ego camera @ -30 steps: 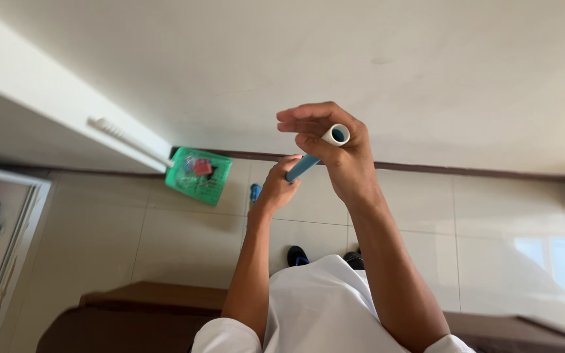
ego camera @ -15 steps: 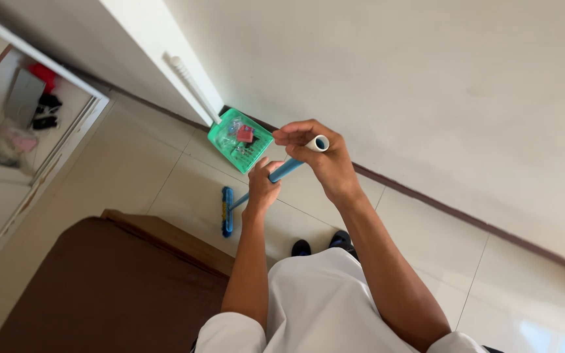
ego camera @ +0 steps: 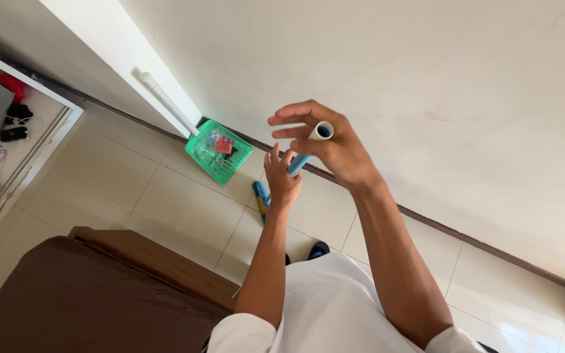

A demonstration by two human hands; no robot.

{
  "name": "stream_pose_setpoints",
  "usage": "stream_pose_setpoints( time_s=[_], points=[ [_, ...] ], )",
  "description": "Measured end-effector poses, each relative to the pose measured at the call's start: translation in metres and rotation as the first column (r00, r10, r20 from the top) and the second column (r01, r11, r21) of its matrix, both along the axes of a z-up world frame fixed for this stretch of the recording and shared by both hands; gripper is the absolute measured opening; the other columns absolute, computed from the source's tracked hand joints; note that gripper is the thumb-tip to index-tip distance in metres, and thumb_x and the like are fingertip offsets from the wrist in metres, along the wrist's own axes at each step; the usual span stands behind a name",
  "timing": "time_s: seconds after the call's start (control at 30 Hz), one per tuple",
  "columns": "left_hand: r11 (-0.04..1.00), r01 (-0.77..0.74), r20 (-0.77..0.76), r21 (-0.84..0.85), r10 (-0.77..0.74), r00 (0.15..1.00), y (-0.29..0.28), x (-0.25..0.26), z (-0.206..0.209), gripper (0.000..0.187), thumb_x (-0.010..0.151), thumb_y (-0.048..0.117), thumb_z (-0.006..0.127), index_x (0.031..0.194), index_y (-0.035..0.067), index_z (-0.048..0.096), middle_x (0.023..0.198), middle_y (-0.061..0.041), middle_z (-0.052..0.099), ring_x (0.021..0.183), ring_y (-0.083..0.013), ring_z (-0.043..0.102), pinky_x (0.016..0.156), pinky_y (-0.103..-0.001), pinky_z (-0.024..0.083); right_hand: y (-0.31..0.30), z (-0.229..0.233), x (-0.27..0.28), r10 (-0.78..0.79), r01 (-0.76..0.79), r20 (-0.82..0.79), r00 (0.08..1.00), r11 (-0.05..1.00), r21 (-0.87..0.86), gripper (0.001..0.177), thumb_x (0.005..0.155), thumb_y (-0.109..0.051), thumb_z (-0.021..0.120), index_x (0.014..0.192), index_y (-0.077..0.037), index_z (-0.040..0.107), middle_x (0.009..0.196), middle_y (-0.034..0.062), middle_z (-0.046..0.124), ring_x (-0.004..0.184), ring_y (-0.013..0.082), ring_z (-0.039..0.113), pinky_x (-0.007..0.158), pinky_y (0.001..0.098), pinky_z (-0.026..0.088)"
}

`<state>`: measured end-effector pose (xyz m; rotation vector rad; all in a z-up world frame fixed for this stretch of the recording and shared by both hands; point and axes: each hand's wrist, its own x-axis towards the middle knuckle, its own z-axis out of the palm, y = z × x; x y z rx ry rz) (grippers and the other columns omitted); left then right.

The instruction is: The person is assembling a cleaning tool, specifically a mop or floor squeegee, by connecting the handle segments and attaching the head.

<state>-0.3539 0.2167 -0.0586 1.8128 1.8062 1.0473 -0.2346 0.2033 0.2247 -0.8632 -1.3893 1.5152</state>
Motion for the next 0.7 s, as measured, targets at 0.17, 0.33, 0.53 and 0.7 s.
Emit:
stream_pose_setpoints(
  time_s=[0.17, 0.33, 0.53, 0.7],
  points=[
    [0.997, 0.031, -0.021, 0.071, -0.029, 0.999, 0.0, 0.01, 0.046, 0.048, 0.082, -0.005, 0.071, 0.124, 0.018, 0.07, 0.155, -0.027, 0.037, 0.145, -0.0513, 0.029, 0.121, -0.061, 0.025, 0.005, 0.014, 0.016, -0.057, 0.059, -0.035, 0.998, 0.997, 0.057, 0.044, 0.085, 0.012, 0.057, 0.126, -0.003, 0.063, 0.126, 0.0167, 0.071, 0.117, 0.0307, 0.073, 0.094, 0.0402, 0.062],
    [0.998, -0.047, 0.054, -0.038, 0.049, 0.997, -0.015, -0.002, 0.045, 0.054, 0.078, -0.012, 0.065, 0.122, 0.02, 0.072, 0.158, -0.025, 0.035, 0.146, -0.054, 0.022, 0.116, -0.057, 0.028, 0.009, 0.001, 0.011, -0.091, 0.093, -0.076, 0.993, 0.995, 0.03, 0.039, 0.088, 0.01, 0.059, 0.125, -0.002, 0.063, 0.122, 0.0156, 0.072, 0.115, 0.0276, 0.072, 0.093, 0.0379, 0.061],
    [0.984, -0.149, 0.047, -0.096, 0.154, 0.987, -0.033, -0.007, 0.0, 0.043, 0.079, -0.006, 0.069, 0.116, 0.017, 0.073, 0.151, -0.025, 0.042, 0.138, -0.0536, 0.031, 0.116, -0.06, 0.027, 0.009, -0.04, 0.009, -0.104, 0.1, -0.052, 0.993, 0.992, -0.07, 0.024, 0.095, 0.006, 0.063, 0.118, 0.002, 0.067, 0.117, 0.0175, 0.073, 0.111, 0.0289, 0.073, 0.093, 0.0381, 0.061],
    [0.996, -0.06, 0.021, 0.069, 0.059, 0.998, -0.023, 0.015, -0.033, 0.039, 0.083, 0.003, 0.073, 0.121, 0.011, 0.067, 0.145, -0.025, 0.05, 0.136, -0.049, 0.044, 0.118, -0.059, 0.031, 0.007, -0.019, 0.023, -0.02, 0.017, -0.045, 0.999, 0.997, -0.069, 0.04, 0.081, 0.007, 0.051, 0.118, -0.003, 0.063, 0.122, 0.0132, 0.072, 0.12, 0.0277, 0.07, 0.086, 0.0372, 0.056]
  ],
)
